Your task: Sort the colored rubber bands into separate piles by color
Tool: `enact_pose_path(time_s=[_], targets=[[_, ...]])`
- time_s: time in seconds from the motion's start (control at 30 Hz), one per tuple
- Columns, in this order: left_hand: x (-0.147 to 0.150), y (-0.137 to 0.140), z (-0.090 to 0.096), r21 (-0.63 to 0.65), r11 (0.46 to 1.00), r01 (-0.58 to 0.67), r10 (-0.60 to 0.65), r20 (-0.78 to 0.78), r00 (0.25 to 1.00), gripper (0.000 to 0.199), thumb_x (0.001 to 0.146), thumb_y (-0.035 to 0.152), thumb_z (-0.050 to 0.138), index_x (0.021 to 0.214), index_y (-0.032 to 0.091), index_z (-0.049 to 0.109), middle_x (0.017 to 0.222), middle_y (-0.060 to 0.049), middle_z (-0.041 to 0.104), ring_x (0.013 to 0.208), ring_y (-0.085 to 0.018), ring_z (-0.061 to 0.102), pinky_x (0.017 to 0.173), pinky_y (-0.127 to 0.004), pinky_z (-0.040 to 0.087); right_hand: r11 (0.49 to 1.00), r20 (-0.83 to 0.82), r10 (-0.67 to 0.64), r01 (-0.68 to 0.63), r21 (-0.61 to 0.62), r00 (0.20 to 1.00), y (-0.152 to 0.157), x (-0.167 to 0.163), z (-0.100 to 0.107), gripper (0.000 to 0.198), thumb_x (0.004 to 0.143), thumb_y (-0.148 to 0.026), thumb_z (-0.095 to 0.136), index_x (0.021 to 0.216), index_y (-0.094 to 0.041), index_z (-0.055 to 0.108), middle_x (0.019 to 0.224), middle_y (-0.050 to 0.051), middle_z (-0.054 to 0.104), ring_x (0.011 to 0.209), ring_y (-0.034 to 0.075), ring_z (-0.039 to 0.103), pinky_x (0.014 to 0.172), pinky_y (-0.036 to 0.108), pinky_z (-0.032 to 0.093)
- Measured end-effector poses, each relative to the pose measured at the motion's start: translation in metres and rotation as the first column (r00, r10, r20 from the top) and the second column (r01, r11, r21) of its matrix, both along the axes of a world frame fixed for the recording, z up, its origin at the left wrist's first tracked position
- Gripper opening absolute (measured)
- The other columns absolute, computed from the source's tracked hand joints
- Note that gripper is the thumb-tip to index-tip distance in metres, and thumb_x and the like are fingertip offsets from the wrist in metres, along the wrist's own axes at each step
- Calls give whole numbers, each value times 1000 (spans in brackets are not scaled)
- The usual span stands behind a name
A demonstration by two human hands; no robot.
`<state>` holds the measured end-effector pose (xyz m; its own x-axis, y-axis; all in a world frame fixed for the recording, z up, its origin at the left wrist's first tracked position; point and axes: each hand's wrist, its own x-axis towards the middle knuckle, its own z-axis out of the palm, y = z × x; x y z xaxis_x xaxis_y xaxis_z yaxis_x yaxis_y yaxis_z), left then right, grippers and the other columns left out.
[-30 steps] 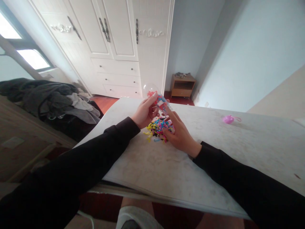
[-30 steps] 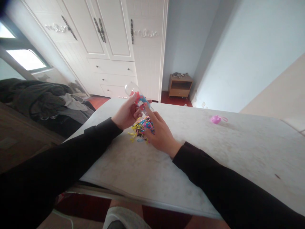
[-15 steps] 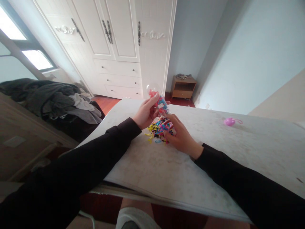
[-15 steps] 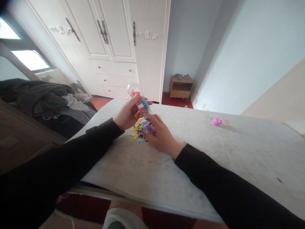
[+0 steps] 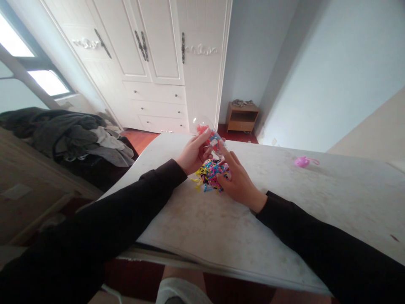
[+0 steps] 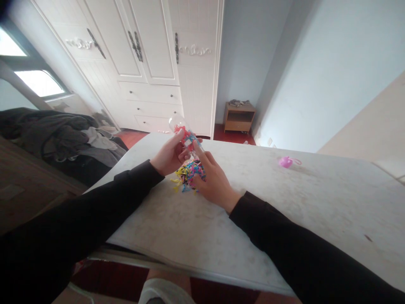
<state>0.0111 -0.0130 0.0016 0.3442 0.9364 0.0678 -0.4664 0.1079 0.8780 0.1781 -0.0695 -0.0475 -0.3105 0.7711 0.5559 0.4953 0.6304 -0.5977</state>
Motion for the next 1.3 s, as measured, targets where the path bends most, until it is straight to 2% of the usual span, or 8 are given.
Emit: enact_pose_path(time_s=[0.1,0.2,0.27,0.43,0.73,0.93,1.1,1.3], targets=[[4,-5,-7,55,994,92,-90,-38,995,30,95,40,76,84,13,68,79,-6,76,42,-2,41,44,-18,38,1000,2,12,-12,22,1000,4,0,-3,98,80,-7,59,168,-39,31,158,8,55,136,32,59,119,60,48],[5,-7,-8,81,993,91,-88,-43,995,31,95,42,76,84,13,69,85,-9,78,43,-2,42,46,-19,40,997,-16,64,-63,48,998,6,0,-2,97,80,-7,59,167,-37,32,162,7,52,151,32,47,126,59,42],[3,-6,-5,74,995,70,-68,-31,997,34,96,46,74,87,14,69,87,-9,79,42,-2,41,46,-19,43,995,-21,93,-92,49,995,7,1,0,93,81,-8,59,166,-34,35,160,9,54,147,31,52,122,57,47],[-4,2,4,11,1000,-29,29,-9,1000,42,101,57,64,107,16,72,90,-7,80,44,-4,49,44,-18,45,991,-11,128,-128,37,992,4,1,4,76,80,-8,55,153,-30,51,137,10,67,112,27,68,105,50,57],[-6,6,7,8,995,-98,98,3,995,45,100,57,64,117,17,72,94,-8,80,44,-4,51,43,-17,45,998,-98,47,-42,54,994,1,2,3,52,82,-9,57,131,-27,55,128,9,66,108,25,69,95,45,57],[-5,7,2,-24,997,-74,74,8,997,45,100,60,64,115,18,73,96,-8,81,39,-2,38,41,-18,44,987,-130,-36,55,149,991,-2,2,8,41,83,-8,58,119,-27,56,112,6,67,94,22,68,87,42,58],[-4,6,4,-75,994,-81,83,27,996,42,104,56,60,106,17,73,94,-7,80,40,-2,35,43,-17,45,987,-102,-44,59,152,994,-3,3,9,57,84,-8,57,137,-28,59,111,5,65,90,21,66,85,41,59],[3,-6,0,-4,999,53,-53,8,999,31,98,44,72,85,16,68,69,0,69,41,-3,36,44,-17,41,995,8,-72,72,63,997,0,1,2,89,84,-10,58,167,-35,36,135,11,64,106,28,67,95,50,61]])
